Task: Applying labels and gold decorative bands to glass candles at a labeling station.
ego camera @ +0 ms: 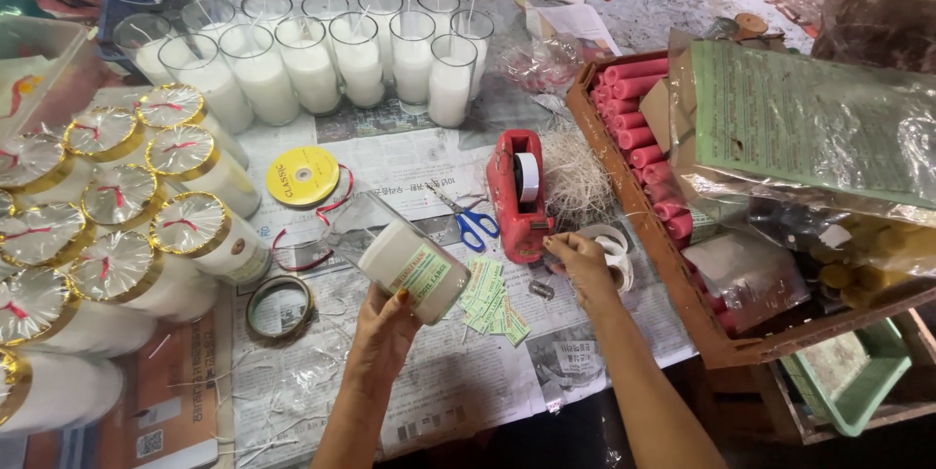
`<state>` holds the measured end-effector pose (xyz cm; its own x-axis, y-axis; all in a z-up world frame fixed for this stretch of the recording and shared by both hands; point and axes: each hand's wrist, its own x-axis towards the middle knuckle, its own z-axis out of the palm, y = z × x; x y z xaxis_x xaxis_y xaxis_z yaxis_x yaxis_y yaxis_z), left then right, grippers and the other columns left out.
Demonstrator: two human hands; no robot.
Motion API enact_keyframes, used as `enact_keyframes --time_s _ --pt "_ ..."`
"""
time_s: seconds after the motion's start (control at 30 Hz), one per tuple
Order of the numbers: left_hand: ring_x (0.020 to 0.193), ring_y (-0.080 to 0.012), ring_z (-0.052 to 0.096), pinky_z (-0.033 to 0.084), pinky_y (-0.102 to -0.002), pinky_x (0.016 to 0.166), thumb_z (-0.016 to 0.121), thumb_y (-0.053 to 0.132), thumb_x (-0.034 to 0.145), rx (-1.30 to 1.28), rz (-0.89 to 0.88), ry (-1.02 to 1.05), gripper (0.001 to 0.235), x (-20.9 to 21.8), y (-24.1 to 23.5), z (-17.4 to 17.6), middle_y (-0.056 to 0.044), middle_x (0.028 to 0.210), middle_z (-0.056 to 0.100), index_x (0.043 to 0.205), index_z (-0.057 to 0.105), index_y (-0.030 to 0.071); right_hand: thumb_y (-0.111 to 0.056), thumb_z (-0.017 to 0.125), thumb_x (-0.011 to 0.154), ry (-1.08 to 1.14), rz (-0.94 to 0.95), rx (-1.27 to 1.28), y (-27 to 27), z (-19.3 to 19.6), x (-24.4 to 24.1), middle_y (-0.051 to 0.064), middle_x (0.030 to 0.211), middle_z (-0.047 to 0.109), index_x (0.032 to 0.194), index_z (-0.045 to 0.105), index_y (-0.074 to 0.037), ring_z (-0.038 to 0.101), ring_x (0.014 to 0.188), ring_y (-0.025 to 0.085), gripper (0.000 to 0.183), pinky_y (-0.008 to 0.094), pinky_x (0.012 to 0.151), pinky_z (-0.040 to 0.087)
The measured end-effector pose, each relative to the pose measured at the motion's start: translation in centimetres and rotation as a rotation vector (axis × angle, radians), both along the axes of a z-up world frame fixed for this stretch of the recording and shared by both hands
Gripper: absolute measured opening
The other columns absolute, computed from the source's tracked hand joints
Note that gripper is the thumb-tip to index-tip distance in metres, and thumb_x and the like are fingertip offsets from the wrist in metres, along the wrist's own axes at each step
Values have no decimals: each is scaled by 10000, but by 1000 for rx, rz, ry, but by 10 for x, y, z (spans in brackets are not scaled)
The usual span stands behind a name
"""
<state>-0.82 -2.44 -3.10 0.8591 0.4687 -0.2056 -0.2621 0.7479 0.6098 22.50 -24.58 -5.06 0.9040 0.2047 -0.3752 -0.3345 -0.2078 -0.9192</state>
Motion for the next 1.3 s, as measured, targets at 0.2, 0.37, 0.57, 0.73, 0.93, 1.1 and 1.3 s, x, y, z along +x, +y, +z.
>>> enact_keyframes --time_s 0.2,0.37,0.57,0.73,0.93,1.1,1.3 --pt "1143 -320 638 576 -520 913 802 137 774 47 28 -131 687 10 -6 4 -158 1256 665 1379 489 53 -95 749 914 390 -59 214 19 31 -34 148 1017 709 1086 695 -36 657 880 220 189 297 646 566" --pt "1130 -331 618 583 -485 906 817 74 713 87 106 -129 819 18 -5 11 -186 1231 623 1424 414 22 -61 614 1022 411 132 259 26 35 -67 147 966 715 1037 634 -21 700 895 246 48 326 704 580" --pt "1186 -343 572 561 -497 941 830 -33 604 128 250 -34 955 23 -6 22 -200 1301 570 1418 345 89 -210 687 938 302 351 552 41 101 -135 146 866 747 948 620 -70 693 816 246 155 361 682 551" --pt "1104 -308 611 590 -412 808 865 -16 608 259 326 -17 926 18 -12 44 -188 1229 600 1377 362 95 -290 707 940 426 192 720 77 91 -161 49 706 613 939 630 -74 693 691 235 230 325 534 494" --pt "1152 -319 643 607 -417 861 851 -51 634 322 309 -6 959 5 -12 74 -215 1326 611 1411 307 90 -320 715 946 532 96 709 96 91 -167 -17 641 504 863 577 -158 604 634 203 228 308 537 434" --pt "1217 -307 605 591 -416 921 863 -62 601 364 298 16 1088 2 -10 77 -213 1368 589 1493 257 83 -308 754 911 565 13 657 100 93 -167 -4 594 508 838 596 -149 585 584 209 235 316 522 424" --pt "1245 -242 581 544 -344 972 904 13 610 528 300 43 1060 -1 -12 85 -142 1366 578 1455 268 80 -289 816 848 505 -8 588 102 99 -170 14 694 607 898 662 -119 587 586 191 235 294 485 446"
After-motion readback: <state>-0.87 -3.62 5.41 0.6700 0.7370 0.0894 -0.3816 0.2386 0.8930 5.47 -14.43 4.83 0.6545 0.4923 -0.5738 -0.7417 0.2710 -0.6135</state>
